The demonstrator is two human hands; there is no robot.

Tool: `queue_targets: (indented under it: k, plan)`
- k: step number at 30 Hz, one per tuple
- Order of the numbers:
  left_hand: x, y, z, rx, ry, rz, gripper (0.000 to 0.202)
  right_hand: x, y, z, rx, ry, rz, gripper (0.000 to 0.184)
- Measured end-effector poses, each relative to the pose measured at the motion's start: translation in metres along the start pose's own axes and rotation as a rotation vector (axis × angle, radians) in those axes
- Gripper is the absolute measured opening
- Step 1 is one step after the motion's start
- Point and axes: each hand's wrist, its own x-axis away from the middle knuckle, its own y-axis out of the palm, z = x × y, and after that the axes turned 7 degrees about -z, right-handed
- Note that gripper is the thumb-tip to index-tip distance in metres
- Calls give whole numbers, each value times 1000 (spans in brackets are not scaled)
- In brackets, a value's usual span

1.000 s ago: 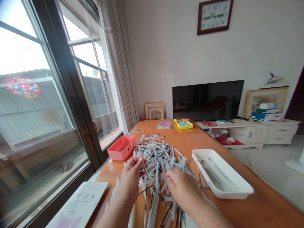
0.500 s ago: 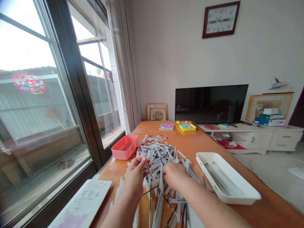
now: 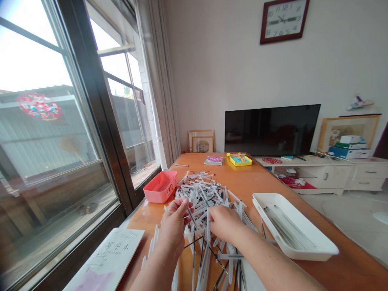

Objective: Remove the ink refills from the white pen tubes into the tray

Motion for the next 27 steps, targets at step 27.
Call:
queue_targets:
  k: [27]
  plan:
    - [11, 14, 4, 204, 17, -40, 42, 74, 24, -18, -1779, 140, 37, 24]
